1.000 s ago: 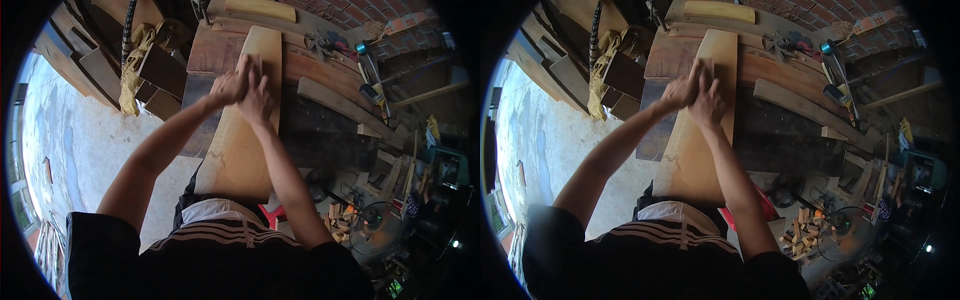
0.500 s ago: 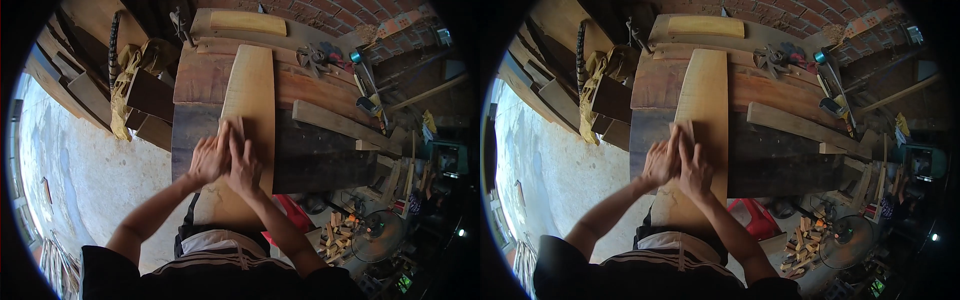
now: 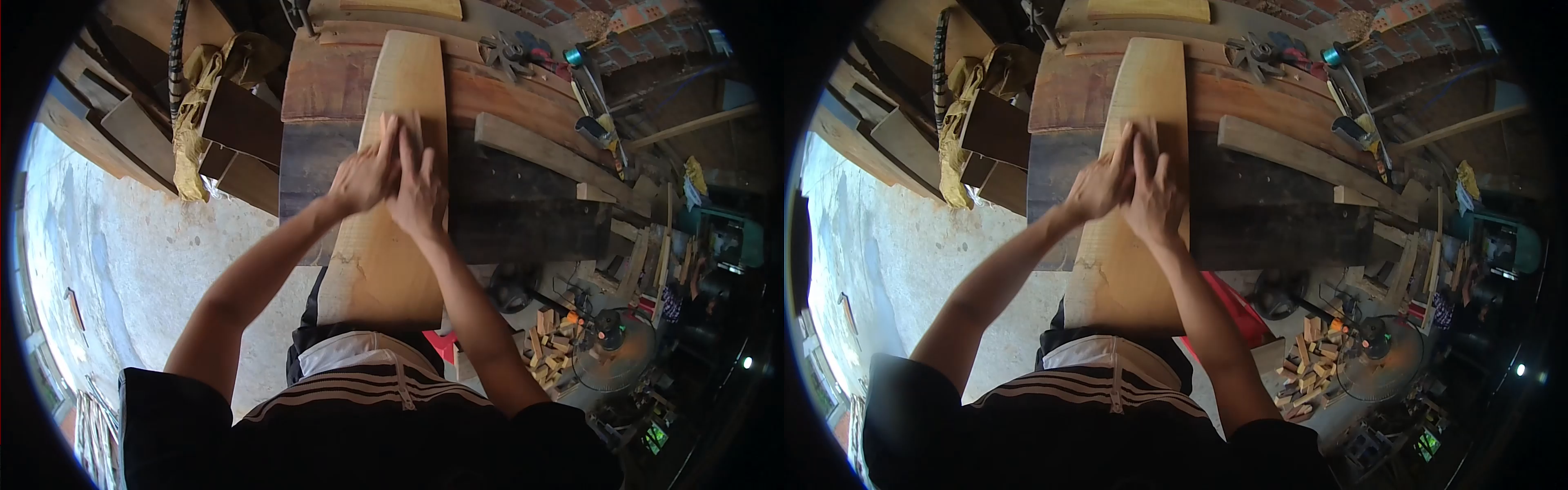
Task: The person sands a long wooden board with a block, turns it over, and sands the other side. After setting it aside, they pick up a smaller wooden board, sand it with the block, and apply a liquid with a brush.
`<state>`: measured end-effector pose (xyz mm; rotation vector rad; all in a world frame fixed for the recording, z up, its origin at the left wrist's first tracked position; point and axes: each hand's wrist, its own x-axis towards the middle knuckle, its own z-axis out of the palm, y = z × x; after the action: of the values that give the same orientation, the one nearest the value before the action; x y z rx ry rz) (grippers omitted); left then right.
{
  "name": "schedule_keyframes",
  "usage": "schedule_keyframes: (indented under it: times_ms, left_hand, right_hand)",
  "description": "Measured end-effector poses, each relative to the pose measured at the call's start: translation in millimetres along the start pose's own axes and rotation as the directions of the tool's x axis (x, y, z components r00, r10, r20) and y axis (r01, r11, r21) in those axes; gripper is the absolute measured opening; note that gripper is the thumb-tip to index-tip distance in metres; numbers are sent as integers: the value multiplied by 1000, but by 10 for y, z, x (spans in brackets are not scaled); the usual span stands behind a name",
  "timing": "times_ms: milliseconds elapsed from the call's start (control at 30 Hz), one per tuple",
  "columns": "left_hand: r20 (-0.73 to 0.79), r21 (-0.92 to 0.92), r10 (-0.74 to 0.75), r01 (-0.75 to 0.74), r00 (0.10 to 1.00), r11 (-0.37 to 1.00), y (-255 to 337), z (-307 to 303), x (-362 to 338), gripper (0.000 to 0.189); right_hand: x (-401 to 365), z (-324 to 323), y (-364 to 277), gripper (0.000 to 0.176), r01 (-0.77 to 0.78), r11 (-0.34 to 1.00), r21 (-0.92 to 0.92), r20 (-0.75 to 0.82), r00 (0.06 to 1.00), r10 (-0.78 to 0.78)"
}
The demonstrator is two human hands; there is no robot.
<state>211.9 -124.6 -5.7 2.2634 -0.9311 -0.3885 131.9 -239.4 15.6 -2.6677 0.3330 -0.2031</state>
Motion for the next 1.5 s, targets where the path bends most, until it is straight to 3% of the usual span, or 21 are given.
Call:
schedule_keyframes:
  times_ms: [33,100,167,267,333,433,500,567,633,700,733,767,833,900,1067,1167,1267,1333,1500]
  left_hand:
    - [1,-5,23,-23,1000,1000,102,167,-384,80]
    - [56,166,34,-43,998,985,442,271,-1088,81]
    - [118,133,4,-20,993,991,579,478,-1582,84]
    - [148,120,16,-34,989,992,632,457,-1584,83]
    - [171,115,19,-39,985,993,557,374,-1230,80]
    - [-40,77,146,-143,988,987,289,241,-247,79]
    - [-33,121,162,-157,986,980,65,113,531,76]
    - [120,54,72,-79,990,995,-52,-178,1256,74]
    - [-9,74,152,-151,988,986,-304,-145,1896,71]
    - [105,108,156,-167,982,980,-314,-299,2361,76]
    - [44,84,219,-222,975,971,-579,-16,2640,78]
    - [71,243,36,-52,997,969,-359,-131,2400,74]
    - [104,198,30,-50,994,979,36,-206,1778,77]
    - [129,196,-10,-15,992,981,271,-93,1090,80]
    - [89,225,129,-146,988,963,638,586,-898,81]
    - [279,170,66,-117,958,978,876,660,-1636,86]
    - [229,162,105,-144,968,976,854,633,-1609,83]
    - [185,186,109,-144,977,972,766,616,-1323,81]
    - [81,186,127,-140,989,973,308,223,239,87]
  right_hand:
    - [-411,-9,-4,83,17,1000,2,-4,1000,-17]
    - [-1121,-144,-26,81,50,999,-9,97,994,-49]
    - [-1568,-280,-63,82,122,990,-69,101,988,-114]
    - [-1646,-245,-49,84,92,995,-35,105,991,-88]
    - [-1333,-169,44,86,41,999,-15,111,993,-39]
    - [-417,-166,135,93,-109,994,-17,110,988,111]
    - [317,-155,315,88,-58,996,-66,36,998,61]
    - [1007,-92,496,91,-57,990,-133,-31,998,53]
    - [1560,-58,641,84,-43,985,-166,-98,995,27]
    - [1895,-209,591,87,-175,969,-173,98,976,194]
    - [1905,-187,609,91,-177,979,-100,86,979,186]
    - [1788,-148,642,91,-176,980,-90,69,981,182]
    - [1438,-94,728,74,-29,978,-209,-79,997,13]
    - [739,-186,648,74,17,986,-166,-26,999,-22]
    - [-1288,-264,297,79,-45,995,-86,34,998,49]
    - [-2096,-290,131,84,-64,994,-89,78,994,71]
    - [-2044,-316,125,92,-46,999,23,80,996,44]
    - [-1726,-263,184,93,-69,997,-16,100,992,71]
    - [-93,-220,329,98,-109,993,-50,44,993,111]
